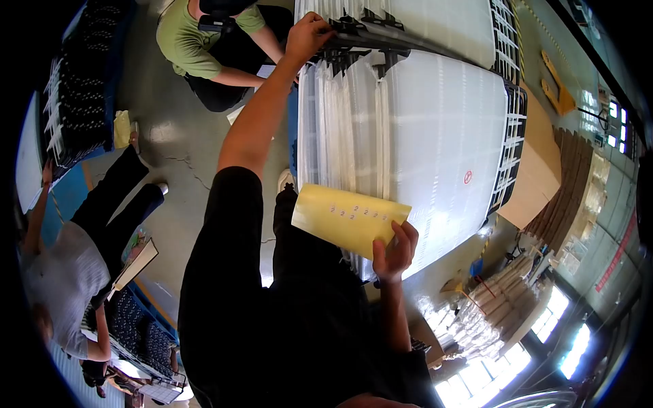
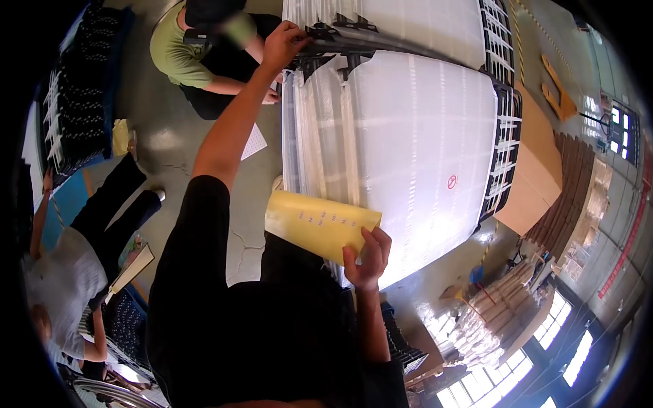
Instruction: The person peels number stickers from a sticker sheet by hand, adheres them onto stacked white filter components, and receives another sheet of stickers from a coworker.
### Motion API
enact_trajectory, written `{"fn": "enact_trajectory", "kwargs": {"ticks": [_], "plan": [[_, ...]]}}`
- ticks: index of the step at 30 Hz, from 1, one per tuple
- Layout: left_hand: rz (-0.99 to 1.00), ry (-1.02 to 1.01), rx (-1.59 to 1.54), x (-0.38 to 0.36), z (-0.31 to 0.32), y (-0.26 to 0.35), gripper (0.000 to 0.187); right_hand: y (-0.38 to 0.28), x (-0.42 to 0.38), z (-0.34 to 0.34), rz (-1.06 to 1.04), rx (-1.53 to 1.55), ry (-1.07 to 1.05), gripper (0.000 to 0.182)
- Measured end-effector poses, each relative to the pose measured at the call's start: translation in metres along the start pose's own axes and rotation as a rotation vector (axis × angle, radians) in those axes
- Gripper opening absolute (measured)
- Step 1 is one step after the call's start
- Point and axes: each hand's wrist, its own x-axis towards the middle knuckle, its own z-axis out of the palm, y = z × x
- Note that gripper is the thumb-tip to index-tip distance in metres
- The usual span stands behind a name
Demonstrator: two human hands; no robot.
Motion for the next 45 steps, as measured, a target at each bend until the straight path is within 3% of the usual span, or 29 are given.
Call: {"fn": "enact_trajectory", "kwargs": {"ticks": [10, 32, 35, 38, 41, 43, 45], "plan": [[0.292, -0.125, 0.243, 0.011, -0.003, -0.003, 0.013, -0.001, 0.002, 0.001, 0.011, -0.019, 0.011, 0.044], [0.378, -0.079, 0.343, 0.013, -0.006, -0.002, 0.018, 0.013, -0.01, 0.0, 0.009, 0.023, -0.015, 0.042], [0.265, -0.023, 0.35, 0.018, -0.011, -0.001, 0.023, 0.012, -0.008, 0.0, -0.003, 0.036, -0.014, 0.042], [0.367, 0.0, 0.358, 0.021, -0.011, 0.0, 0.027, 0.009, -0.005, 0.001, -0.014, 0.031, -0.01, 0.042], [0.208, -0.042, 0.346, 0.018, -0.011, 0.006, 0.029, 0.005, -0.002, 0.004, 0.01, 0.058, 0.052, 0.04], [-0.039, -0.102, 0.308, 0.018, -0.011, 0.008, 0.029, 0.006, -0.003, 0.004, 0.024, 0.083, 0.056, 0.04], [-0.097, -0.114, 0.276, 0.019, -0.011, 0.007, 0.03, 0.007, -0.005, 0.004, 0.028, 0.105, 0.063, 0.04]]}}
